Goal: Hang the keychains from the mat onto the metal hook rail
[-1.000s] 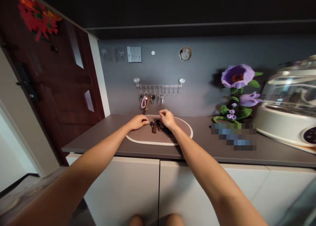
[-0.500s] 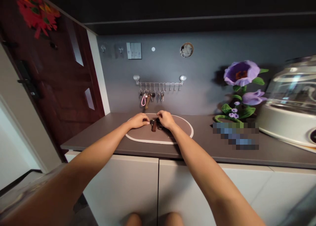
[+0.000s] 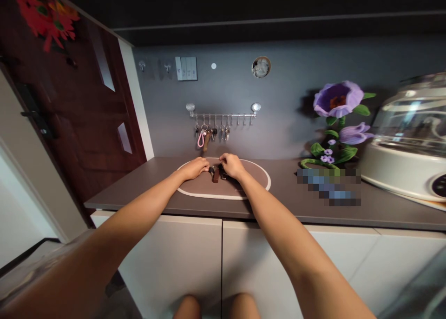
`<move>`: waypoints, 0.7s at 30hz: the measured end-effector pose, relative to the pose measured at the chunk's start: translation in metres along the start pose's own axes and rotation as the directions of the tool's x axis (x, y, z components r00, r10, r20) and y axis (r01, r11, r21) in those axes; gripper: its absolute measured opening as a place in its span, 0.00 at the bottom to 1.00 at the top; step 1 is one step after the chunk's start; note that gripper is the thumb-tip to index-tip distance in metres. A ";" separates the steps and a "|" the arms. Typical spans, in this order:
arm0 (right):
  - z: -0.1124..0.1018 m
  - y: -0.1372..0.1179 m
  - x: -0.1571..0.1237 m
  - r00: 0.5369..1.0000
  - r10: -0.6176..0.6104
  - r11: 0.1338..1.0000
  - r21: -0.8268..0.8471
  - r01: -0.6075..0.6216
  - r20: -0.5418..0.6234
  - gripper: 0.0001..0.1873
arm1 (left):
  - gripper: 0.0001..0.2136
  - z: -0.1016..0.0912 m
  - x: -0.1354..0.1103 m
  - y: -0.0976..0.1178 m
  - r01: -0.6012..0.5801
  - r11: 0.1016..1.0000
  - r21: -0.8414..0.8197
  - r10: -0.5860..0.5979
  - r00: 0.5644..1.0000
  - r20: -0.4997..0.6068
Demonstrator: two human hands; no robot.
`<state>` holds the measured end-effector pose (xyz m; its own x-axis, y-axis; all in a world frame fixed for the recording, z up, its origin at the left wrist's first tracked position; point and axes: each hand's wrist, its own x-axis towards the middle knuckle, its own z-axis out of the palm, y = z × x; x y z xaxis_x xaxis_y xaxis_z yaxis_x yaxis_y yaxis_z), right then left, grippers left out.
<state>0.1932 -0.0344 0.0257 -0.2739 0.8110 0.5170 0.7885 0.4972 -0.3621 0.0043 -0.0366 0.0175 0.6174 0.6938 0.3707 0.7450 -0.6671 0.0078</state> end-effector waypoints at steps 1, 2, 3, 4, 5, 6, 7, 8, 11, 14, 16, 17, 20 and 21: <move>0.000 0.000 0.000 1.000 -0.002 1.000 0.001 0.002 -0.002 0.11 | 0.07 0.000 0.000 0.001 0.005 1.000 0.001 -0.005 1.000 0.003; 0.000 0.000 0.000 1.000 -0.004 1.000 0.001 0.004 -0.003 0.11 | 0.07 0.000 -0.001 0.001 0.011 1.000 0.001 -0.011 1.000 0.005; 0.000 0.000 0.000 1.000 -0.005 1.000 0.001 0.005 -0.003 0.11 | 0.07 -0.001 -0.001 0.001 0.018 1.000 0.001 -0.018 1.000 0.007; 0.000 0.001 0.000 1.000 -0.006 1.000 -0.001 0.006 -0.003 0.11 | 0.07 -0.001 -0.002 0.001 0.025 1.000 0.000 -0.025 1.000 0.010; 0.000 0.001 0.000 1.000 -0.008 1.000 -0.004 0.008 -0.005 0.11 | 0.07 -0.001 -0.002 0.001 0.034 0.999 -0.002 -0.034 0.999 0.010; 0.000 0.001 0.000 1.000 -0.012 1.000 -0.006 0.012 -0.007 0.11 | 0.07 0.000 -0.003 0.001 0.044 0.999 -0.003 -0.044 0.999 0.009; 0.000 0.000 0.000 1.000 -0.017 1.000 -0.007 0.017 -0.011 0.11 | 0.07 0.000 -0.003 0.001 0.054 0.999 -0.002 -0.054 0.999 0.008; 0.000 0.000 0.000 1.000 -0.025 1.000 -0.007 0.025 -0.014 0.11 | 0.08 0.000 -0.003 0.001 0.064 0.998 0.001 -0.064 0.998 0.003; -0.002 -0.001 0.000 0.999 -0.038 0.999 -0.004 0.038 -0.019 0.11 | 0.09 0.002 -0.004 -0.001 0.089 0.996 0.016 -0.088 0.996 -0.028; -0.002 -0.003 -0.001 0.999 -0.035 0.999 -0.006 0.035 -0.016 0.11 | 0.10 0.005 -0.002 -0.004 0.112 0.994 0.013 -0.111 0.991 -0.080; -0.002 -0.003 -0.001 0.999 -0.036 0.999 -0.006 0.036 -0.014 0.11 | 0.09 0.007 0.000 -0.006 0.128 0.992 -0.011 -0.128 0.985 -0.117; -0.002 -0.003 -0.001 0.999 -0.036 0.999 -0.007 0.036 -0.011 0.11 | 0.09 0.008 0.001 -0.006 0.135 0.990 -0.031 -0.138 0.981 -0.134; -0.002 -0.003 -0.001 0.999 -0.034 0.999 -0.004 0.034 -0.006 0.11 | 0.07 0.010 0.003 -0.008 0.156 0.978 -0.139 -0.180 0.967 -0.181; -0.002 -0.003 -0.001 0.999 -0.034 0.999 -0.003 0.034 -0.006 0.11 | 0.06 0.010 0.004 -0.008 0.167 0.968 -0.187 -0.204 0.959 -0.198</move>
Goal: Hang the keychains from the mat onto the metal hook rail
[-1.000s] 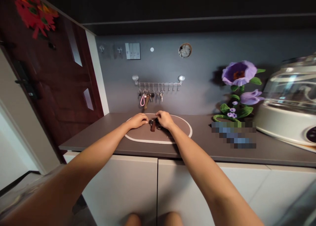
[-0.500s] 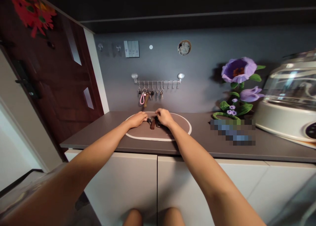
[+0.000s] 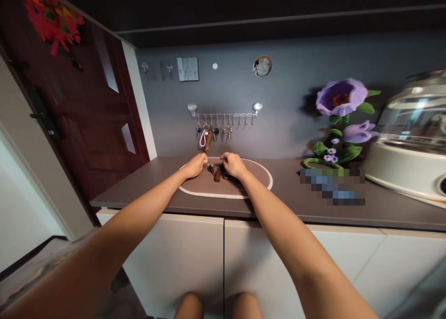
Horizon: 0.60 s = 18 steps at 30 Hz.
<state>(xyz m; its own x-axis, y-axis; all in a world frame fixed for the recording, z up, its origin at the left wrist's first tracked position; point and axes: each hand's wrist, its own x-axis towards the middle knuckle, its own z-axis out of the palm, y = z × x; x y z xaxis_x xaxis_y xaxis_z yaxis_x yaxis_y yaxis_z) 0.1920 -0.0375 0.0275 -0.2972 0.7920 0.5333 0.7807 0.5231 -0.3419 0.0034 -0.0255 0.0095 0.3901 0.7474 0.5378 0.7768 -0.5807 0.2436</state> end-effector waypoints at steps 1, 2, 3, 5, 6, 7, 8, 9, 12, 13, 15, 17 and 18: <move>0.000 0.000 0.000 1.000 -0.001 1.000 0.001 0.001 0.000 0.11 | 0.06 0.000 0.001 0.001 0.025 0.998 -0.053 -0.026 0.999 -0.023; 0.000 0.000 0.000 1.000 -0.003 1.000 0.002 0.003 0.001 0.11 | 0.06 0.000 0.001 0.001 0.053 0.992 -0.117 -0.059 0.997 -0.042; 0.000 -0.001 0.000 1.000 -0.005 1.000 0.002 0.005 0.003 0.11 | 0.06 0.000 0.002 0.003 0.082 0.977 -0.195 -0.094 0.994 -0.052; 0.000 -0.001 0.000 1.000 -0.008 1.000 0.002 0.008 0.003 0.11 | 0.06 0.000 0.002 0.007 0.136 0.918 -0.373 -0.165 0.985 -0.046; 0.000 -0.002 0.000 1.000 -0.010 1.000 0.004 0.010 0.001 0.11 | 0.06 0.000 0.003 0.009 0.159 0.875 -0.457 -0.196 0.980 -0.034; 0.000 -0.002 0.000 1.000 -0.013 1.000 0.007 0.013 -0.003 0.11 | 0.07 0.000 0.003 0.010 0.180 0.827 -0.532 -0.226 0.974 -0.021; 0.000 -0.002 0.000 1.000 -0.017 1.000 0.010 0.017 -0.007 0.11 | 0.07 -0.001 0.004 0.012 0.199 0.778 -0.596 -0.255 0.967 -0.010; 0.000 -0.002 0.000 1.000 -0.023 1.000 0.013 0.023 -0.011 0.11 | 0.07 -0.001 0.004 0.013 0.215 0.731 -0.648 -0.281 0.960 0.001; 0.000 -0.003 0.000 0.998 -0.051 0.998 0.027 0.052 -0.022 0.12 | 0.07 -0.001 0.005 0.016 0.257 0.589 -0.766 -0.344 0.938 0.051; 0.000 -0.004 -0.001 0.998 -0.063 0.997 0.036 0.064 -0.030 0.12 | 0.06 -0.002 0.005 0.017 0.269 0.542 -0.796 -0.358 0.931 0.070; 0.000 -0.006 -0.001 0.995 -0.090 0.994 0.059 0.093 -0.047 0.12 | 0.06 -0.003 0.005 0.019 0.284 0.452 -0.846 -0.373 0.921 0.110; -0.001 -0.009 -0.002 0.991 -0.120 0.989 0.082 0.124 -0.060 0.12 | 0.06 -0.006 0.004 0.021 0.290 0.364 -0.885 -0.372 0.917 0.147; -0.001 -0.011 -0.003 0.989 -0.133 0.986 0.093 0.139 -0.064 0.12 | 0.06 -0.007 0.004 0.022 0.290 0.325 -0.900 -0.371 0.915 0.161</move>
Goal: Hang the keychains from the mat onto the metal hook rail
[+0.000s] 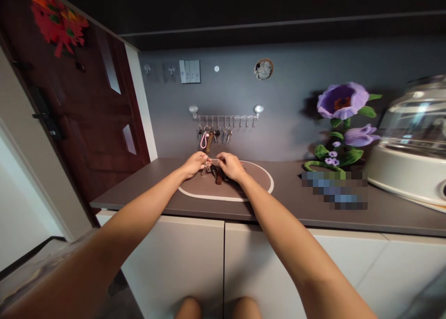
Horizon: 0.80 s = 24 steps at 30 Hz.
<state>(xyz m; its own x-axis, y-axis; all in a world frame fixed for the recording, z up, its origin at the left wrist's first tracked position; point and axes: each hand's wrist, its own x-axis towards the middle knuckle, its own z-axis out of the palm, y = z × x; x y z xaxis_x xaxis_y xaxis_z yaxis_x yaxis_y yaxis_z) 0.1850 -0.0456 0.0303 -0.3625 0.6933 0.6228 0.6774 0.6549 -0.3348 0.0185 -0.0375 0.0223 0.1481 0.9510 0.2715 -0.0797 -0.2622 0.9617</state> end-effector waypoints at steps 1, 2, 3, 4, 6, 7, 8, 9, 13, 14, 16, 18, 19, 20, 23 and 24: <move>0.000 -0.001 0.000 1.000 -0.012 1.000 0.009 0.013 -0.002 0.11 | 0.06 0.000 -0.001 0.001 0.009 0.999 -0.038 -0.008 1.000 0.005; 0.000 -0.003 0.000 1.000 -0.024 1.000 0.017 0.024 -0.003 0.11 | 0.06 0.001 -0.001 0.002 0.013 0.997 -0.074 -0.013 1.000 0.010; 0.000 -0.003 0.000 0.999 -0.034 0.999 0.024 0.034 -0.003 0.10 | 0.06 0.001 -0.002 0.003 0.015 0.994 -0.105 -0.014 1.000 0.013; 0.001 -0.004 0.000 0.999 -0.043 0.999 0.028 0.043 0.001 0.10 | 0.06 0.001 -0.002 0.003 0.014 0.991 -0.133 -0.012 1.000 0.017; 0.002 -0.005 0.000 0.998 -0.055 0.998 0.033 0.055 0.009 0.10 | 0.05 0.000 -0.001 0.004 0.008 0.985 -0.175 -0.002 0.999 0.036; 0.002 -0.005 0.000 0.998 -0.057 0.998 0.034 0.057 0.011 0.10 | 0.04 0.000 -0.001 0.004 0.005 0.982 -0.188 0.003 0.999 0.046; 0.002 -0.004 0.000 0.998 -0.057 0.998 0.035 0.056 0.011 0.11 | 0.04 0.000 -0.001 0.004 0.001 0.981 -0.196 0.010 0.998 0.056; 0.003 -0.004 0.000 0.998 -0.055 0.998 0.036 0.054 0.007 0.11 | 0.04 0.000 -0.001 0.004 -0.003 0.979 -0.203 0.017 0.998 0.065; 0.003 -0.004 0.001 0.999 -0.043 0.998 0.046 0.043 -0.013 0.11 | 0.04 0.001 -0.002 0.004 -0.010 0.976 -0.216 0.034 0.994 0.108; 0.002 -0.004 0.001 0.999 -0.037 0.998 0.054 0.038 -0.017 0.11 | 0.04 0.001 -0.002 0.004 -0.010 0.976 -0.218 0.037 0.992 0.118; 0.002 -0.005 0.001 0.999 -0.021 0.997 0.076 0.023 -0.025 0.11 | 0.04 0.002 -0.003 0.004 -0.014 0.977 -0.215 0.043 0.990 0.134; 0.000 -0.005 0.001 0.999 -0.002 0.994 0.106 0.006 -0.036 0.10 | 0.05 0.002 -0.002 0.004 -0.025 0.978 -0.207 0.054 0.989 0.139; 0.000 -0.004 0.001 0.999 0.008 0.993 0.120 -0.003 -0.045 0.10 | 0.05 0.002 -0.002 0.003 -0.031 0.979 -0.200 0.060 0.989 0.138; 0.000 -0.004 0.002 0.998 0.019 0.991 0.132 -0.011 -0.057 0.10 | 0.05 0.001 -0.002 0.003 -0.039 0.981 -0.188 0.065 0.989 0.133; -0.001 -0.002 0.003 0.993 0.055 0.986 0.162 -0.038 -0.102 0.10 | 0.06 0.000 0.000 0.002 -0.070 0.993 -0.099 0.081 0.990 0.113; -0.002 -0.001 0.004 0.991 0.068 0.984 0.173 -0.047 -0.116 0.10 | 0.06 0.000 0.000 0.001 -0.083 0.995 -0.050 0.088 0.990 0.111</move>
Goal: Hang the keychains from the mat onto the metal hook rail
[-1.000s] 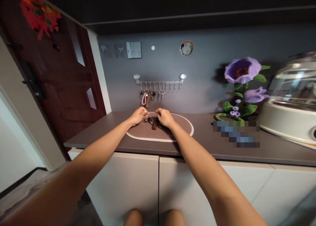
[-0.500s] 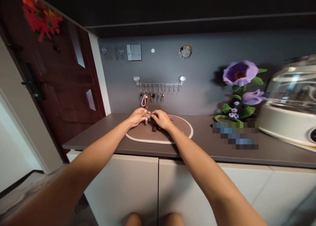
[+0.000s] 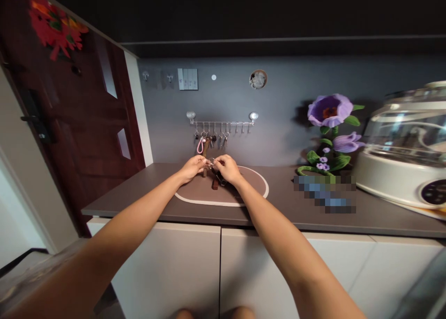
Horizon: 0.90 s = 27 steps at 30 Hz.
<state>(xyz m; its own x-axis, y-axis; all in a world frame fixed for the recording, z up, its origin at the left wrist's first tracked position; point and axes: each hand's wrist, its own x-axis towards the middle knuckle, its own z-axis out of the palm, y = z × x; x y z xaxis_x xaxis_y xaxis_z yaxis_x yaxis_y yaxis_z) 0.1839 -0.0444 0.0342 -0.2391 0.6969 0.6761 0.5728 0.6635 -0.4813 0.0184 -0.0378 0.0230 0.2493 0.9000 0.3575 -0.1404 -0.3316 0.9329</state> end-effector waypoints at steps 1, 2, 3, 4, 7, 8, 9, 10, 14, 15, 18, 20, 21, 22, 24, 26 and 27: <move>0.000 0.001 0.000 1.000 0.011 1.000 0.013 -0.011 -0.011 0.10 | 0.06 -0.001 0.000 -0.001 -0.012 0.998 0.055 0.012 1.000 0.002; 0.000 0.001 0.001 1.000 0.021 0.999 0.028 -0.021 -0.015 0.11 | 0.06 -0.001 0.001 -0.003 -0.031 0.993 0.110 0.030 1.000 0.009; -0.001 0.001 0.001 0.999 0.030 0.999 0.046 -0.029 -0.015 0.11 | 0.07 -0.002 0.001 -0.004 -0.052 0.986 0.156 0.050 0.999 0.019; -0.001 0.002 0.002 0.999 0.039 0.997 0.065 -0.038 -0.011 0.12 | 0.07 -0.002 0.002 -0.006 -0.077 0.979 0.190 0.072 0.997 0.030; 0.000 0.003 0.002 0.998 0.050 0.990 0.131 -0.053 0.027 0.13 | 0.08 -0.004 0.004 -0.012 -0.137 0.960 0.244 0.123 0.990 0.072; 0.000 0.003 0.002 0.998 0.053 0.987 0.149 -0.057 0.034 0.13 | 0.09 -0.004 0.005 -0.014 -0.150 0.955 0.257 0.133 0.988 0.082; 0.000 0.004 0.002 0.998 0.056 0.985 0.163 -0.061 0.037 0.12 | 0.09 -0.004 0.005 -0.014 -0.163 0.949 0.272 0.144 0.986 0.089; 0.000 0.004 0.002 0.998 0.060 0.983 0.173 -0.065 0.036 0.12 | 0.09 -0.003 0.005 -0.015 -0.177 0.942 0.286 0.156 0.983 0.094; -0.001 0.004 0.000 0.997 0.078 0.976 0.201 -0.081 0.023 0.11 | 0.09 0.000 0.003 -0.013 -0.214 0.919 0.332 0.185 0.976 0.116; -0.001 0.003 0.000 0.996 0.083 0.975 0.207 -0.086 0.024 0.11 | 0.09 0.001 0.002 -0.012 -0.217 0.914 0.342 0.187 0.975 0.117; -0.002 0.003 0.000 0.994 0.110 0.966 0.232 -0.113 0.027 0.10 | 0.08 0.002 0.002 -0.011 -0.228 0.895 0.384 0.197 0.973 0.117; -0.002 0.005 0.002 0.992 0.122 0.964 0.236 -0.123 0.018 0.11 | 0.07 0.002 0.002 -0.012 -0.246 0.868 0.431 0.217 0.969 0.117; -0.001 0.007 0.003 0.992 0.124 0.965 0.231 -0.122 0.008 0.11 | 0.06 0.002 0.002 -0.013 -0.258 0.850 0.460 0.231 0.966 0.116; -0.001 0.009 0.004 0.992 0.124 0.967 0.223 -0.120 -0.003 0.11 | 0.06 0.002 0.003 -0.013 -0.271 0.827 0.493 0.248 0.962 0.112; 0.000 0.014 0.006 0.992 0.127 0.970 0.213 -0.119 -0.023 0.11 | 0.05 0.002 0.002 -0.014 -0.295 0.766 0.571 0.286 0.952 0.108; 0.000 0.017 0.008 0.989 0.139 0.966 0.226 -0.126 -0.043 0.11 | 0.06 0.002 0.001 -0.013 -0.309 0.691 0.653 0.317 0.942 0.110; 0.000 0.019 0.009 0.988 0.147 0.961 0.242 -0.130 -0.055 0.10 | 0.06 0.002 0.000 -0.012 -0.313 0.652 0.690 0.329 0.937 0.114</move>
<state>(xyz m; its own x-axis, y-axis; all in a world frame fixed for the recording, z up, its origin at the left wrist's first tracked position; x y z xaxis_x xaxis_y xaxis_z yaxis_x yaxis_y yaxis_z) 0.1921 -0.0255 0.0313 -0.1090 0.7710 0.6274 0.3918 0.6134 -0.6858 0.0217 -0.0347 0.0116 0.2966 0.7021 0.6474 0.4916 -0.6934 0.5268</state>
